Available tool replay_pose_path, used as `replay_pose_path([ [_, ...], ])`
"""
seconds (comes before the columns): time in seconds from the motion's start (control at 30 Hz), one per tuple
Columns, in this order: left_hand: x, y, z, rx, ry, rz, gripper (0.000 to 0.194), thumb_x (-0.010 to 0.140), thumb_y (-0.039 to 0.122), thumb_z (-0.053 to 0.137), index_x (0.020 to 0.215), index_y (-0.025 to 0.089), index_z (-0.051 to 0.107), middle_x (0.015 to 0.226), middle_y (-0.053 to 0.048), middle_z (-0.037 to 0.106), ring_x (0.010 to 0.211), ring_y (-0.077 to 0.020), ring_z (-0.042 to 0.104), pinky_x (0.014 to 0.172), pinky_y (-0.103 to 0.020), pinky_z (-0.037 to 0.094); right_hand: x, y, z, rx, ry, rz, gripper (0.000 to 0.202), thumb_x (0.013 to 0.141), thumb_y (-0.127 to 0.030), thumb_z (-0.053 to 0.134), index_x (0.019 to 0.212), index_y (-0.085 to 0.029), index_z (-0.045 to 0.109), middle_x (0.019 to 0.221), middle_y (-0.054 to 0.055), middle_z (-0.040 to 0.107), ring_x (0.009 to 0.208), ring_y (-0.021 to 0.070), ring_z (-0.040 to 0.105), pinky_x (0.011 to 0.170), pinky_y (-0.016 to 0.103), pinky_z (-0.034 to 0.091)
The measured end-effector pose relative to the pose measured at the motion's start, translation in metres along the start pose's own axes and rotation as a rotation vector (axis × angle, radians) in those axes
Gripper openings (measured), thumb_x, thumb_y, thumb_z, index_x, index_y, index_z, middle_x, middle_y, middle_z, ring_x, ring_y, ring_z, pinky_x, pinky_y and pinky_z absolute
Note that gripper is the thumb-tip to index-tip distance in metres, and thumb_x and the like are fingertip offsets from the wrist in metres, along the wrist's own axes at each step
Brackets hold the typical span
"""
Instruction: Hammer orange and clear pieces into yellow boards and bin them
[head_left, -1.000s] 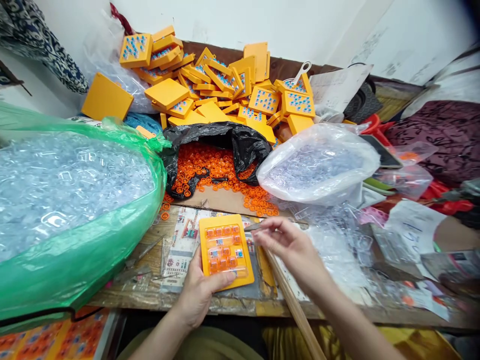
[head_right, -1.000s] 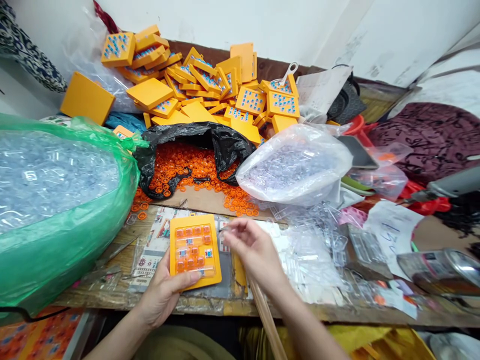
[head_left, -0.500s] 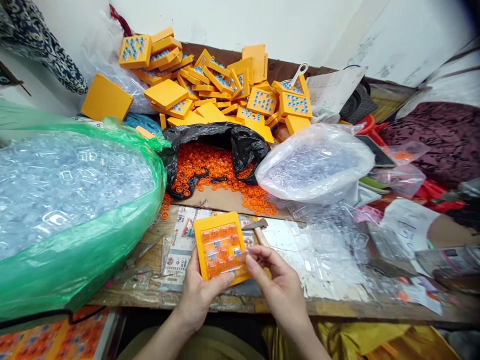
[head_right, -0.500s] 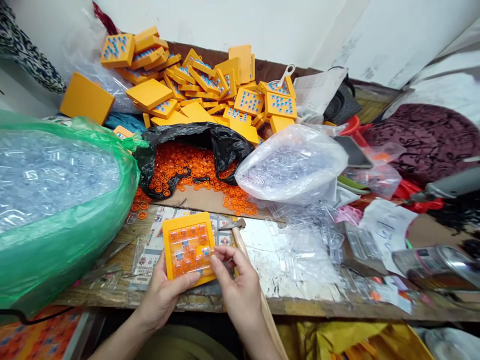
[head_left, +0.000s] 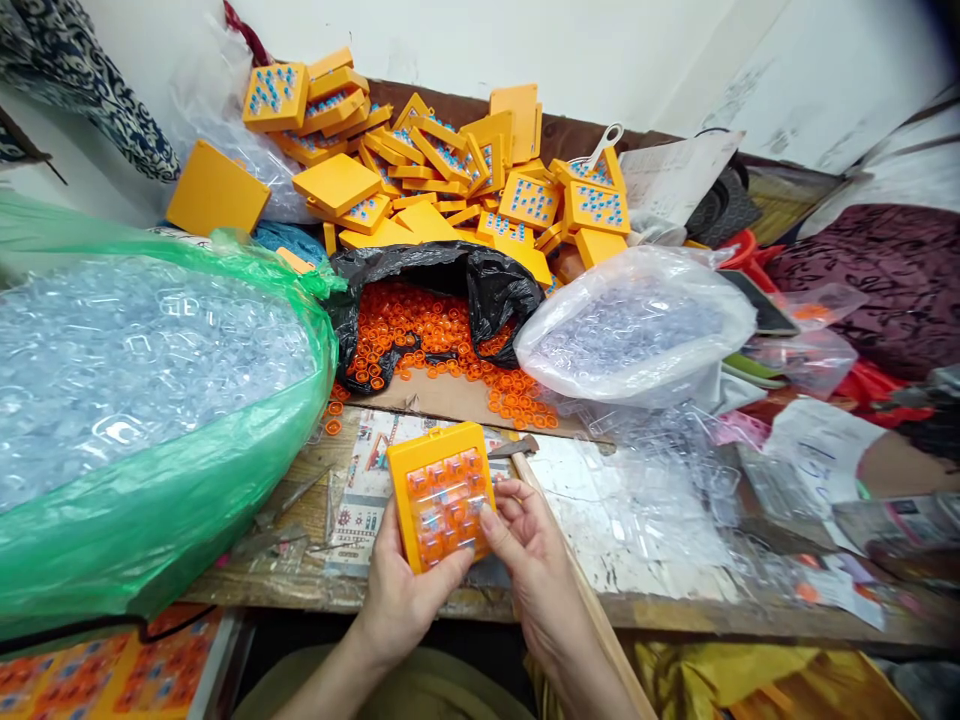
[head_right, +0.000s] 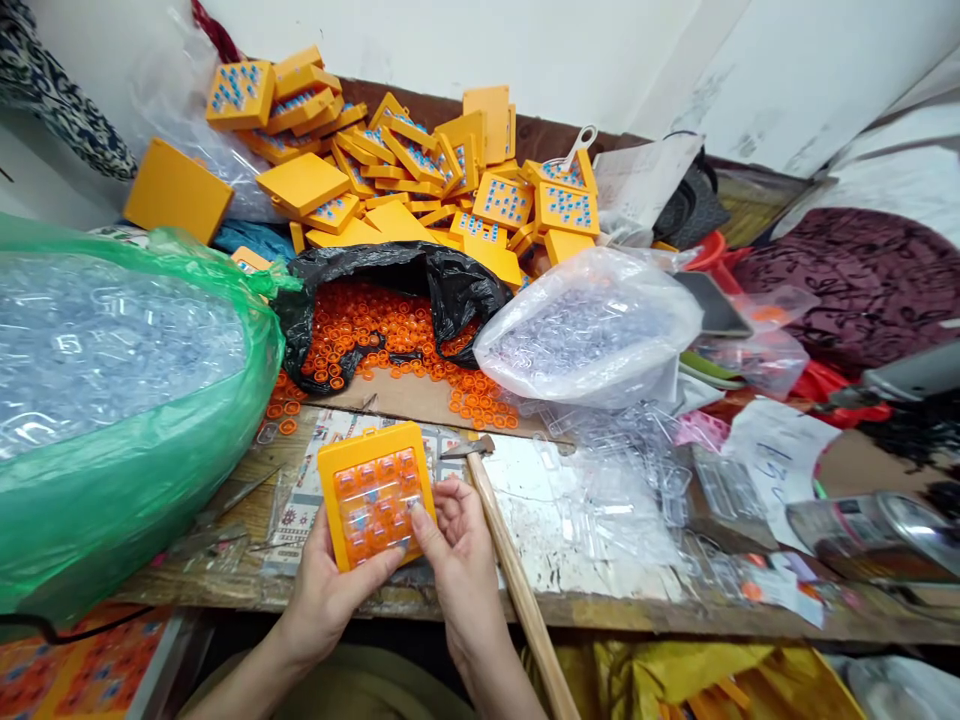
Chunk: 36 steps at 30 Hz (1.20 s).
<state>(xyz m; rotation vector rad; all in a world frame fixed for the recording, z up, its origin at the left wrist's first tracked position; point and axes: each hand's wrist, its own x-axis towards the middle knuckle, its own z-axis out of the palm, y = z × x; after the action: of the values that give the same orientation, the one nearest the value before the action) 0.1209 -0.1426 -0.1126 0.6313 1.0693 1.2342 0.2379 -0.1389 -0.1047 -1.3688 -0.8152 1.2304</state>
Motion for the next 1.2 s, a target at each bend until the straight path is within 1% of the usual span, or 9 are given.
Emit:
replay_pose_path([
  [0.27, -0.007, -0.009, -0.006, 0.272, 0.07, 0.088, 0.052, 0.061, 0.025, 0.081, 0.106, 0.017, 0.056, 0.098, -0.01, 0.072, 0.089, -0.0268, 0.07, 0.086, -0.034, 0.054, -0.006, 0.001, 0.006, 0.251, 0.039, 0.046, 0.038, 0.067, -0.04, 0.081, 0.09, -0.026, 0.055, 0.086, -0.001, 0.065, 0.083, 0.017, 0.062, 0.075, 0.028, 0.049],
  [0.47, -0.008, -0.011, -0.002, 0.209, 0.038, 0.057, 0.052, 0.062, 0.024, 0.079, 0.106, 0.017, 0.053, 0.1, -0.011, 0.072, 0.089, -0.0262, 0.07, 0.084, -0.033, 0.055, -0.006, 0.004, -0.002, 0.249, 0.043, 0.053, 0.041, 0.065, -0.038, 0.082, 0.092, -0.026, 0.053, 0.088, -0.001, 0.067, 0.083, 0.0183, 0.065, 0.077, 0.03, 0.05],
  [0.63, 0.001, 0.013, -0.011, 0.171, -0.075, -0.062, 0.055, 0.06, 0.021, 0.081, 0.108, 0.017, 0.054, 0.101, -0.01, 0.072, 0.088, -0.0254, 0.071, 0.08, -0.032, 0.057, -0.01, 0.02, 0.006, 0.184, 0.027, 0.061, 0.045, 0.074, -0.048, 0.074, 0.105, -0.026, 0.05, 0.099, 0.003, 0.068, 0.095, 0.0207, 0.065, 0.086, 0.034, 0.05],
  [0.7, 0.003, 0.029, -0.023, 0.159, -0.107, -0.12, 0.064, 0.06, 0.022, 0.082, 0.116, 0.017, 0.052, 0.106, -0.011, 0.072, 0.09, -0.0266, 0.071, 0.081, -0.034, 0.057, -0.014, 0.03, 0.011, 0.154, -0.024, 0.056, 0.047, 0.078, -0.05, 0.07, 0.113, -0.028, 0.047, 0.103, 0.004, 0.067, 0.095, 0.0201, 0.064, 0.085, 0.034, 0.051],
  [0.8, 0.004, 0.052, -0.048, 0.142, -0.04, -0.194, 0.079, 0.058, 0.026, 0.084, 0.127, 0.018, 0.047, 0.114, -0.013, 0.07, 0.096, -0.0293, 0.069, 0.083, -0.038, 0.057, -0.018, 0.035, 0.015, 0.029, -0.066, 0.006, 0.049, 0.079, -0.051, 0.068, 0.119, -0.029, 0.047, 0.114, 0.006, 0.062, 0.095, 0.0189, 0.062, 0.084, 0.034, 0.051],
  [0.9, 0.005, 0.065, -0.072, 0.233, 0.038, -0.191, 0.081, 0.057, 0.031, 0.085, 0.128, 0.017, 0.049, 0.117, -0.014, 0.069, 0.1, -0.0312, 0.068, 0.085, -0.039, 0.057, -0.011, 0.019, 0.013, -0.154, -0.143, -0.027, 0.046, 0.077, -0.049, 0.069, 0.115, -0.028, 0.052, 0.118, 0.007, 0.06, 0.095, 0.02, 0.06, 0.085, 0.036, 0.049],
  [1.0, 0.009, 0.066, -0.092, 0.329, 0.111, -0.107, 0.087, 0.054, 0.033, 0.087, 0.131, 0.018, 0.049, 0.126, -0.014, 0.064, 0.109, -0.0328, 0.064, 0.091, -0.04, 0.055, 0.009, -0.015, 0.013, -0.336, -0.255, -0.092, 0.041, 0.077, -0.044, 0.069, 0.111, -0.026, 0.057, 0.104, 0.007, 0.062, 0.092, 0.0223, 0.061, 0.082, 0.039, 0.05],
  [1.1, 0.009, 0.055, -0.109, 0.38, 0.172, -0.048, 0.096, 0.054, 0.035, 0.087, 0.138, 0.021, 0.043, 0.134, -0.012, 0.059, 0.116, -0.0342, 0.06, 0.095, -0.042, 0.054, 0.042, -0.048, 0.018, -0.455, -0.262, -0.259, 0.034, 0.076, -0.04, 0.067, 0.106, -0.024, 0.06, 0.105, 0.008, 0.061, 0.088, 0.0214, 0.062, 0.076, 0.038, 0.053],
  [1.2, 0.001, 0.037, -0.121, 0.57, 0.262, 0.09, 0.086, 0.064, 0.041, 0.08, 0.139, 0.022, 0.043, 0.136, -0.011, 0.057, 0.12, -0.0361, 0.056, 0.104, -0.048, 0.046, 0.082, -0.071, 0.026, -0.548, -0.2, -0.368, 0.032, 0.076, -0.038, 0.066, 0.102, -0.021, 0.061, 0.105, 0.009, 0.062, 0.086, 0.0211, 0.063, 0.072, 0.036, 0.054],
])
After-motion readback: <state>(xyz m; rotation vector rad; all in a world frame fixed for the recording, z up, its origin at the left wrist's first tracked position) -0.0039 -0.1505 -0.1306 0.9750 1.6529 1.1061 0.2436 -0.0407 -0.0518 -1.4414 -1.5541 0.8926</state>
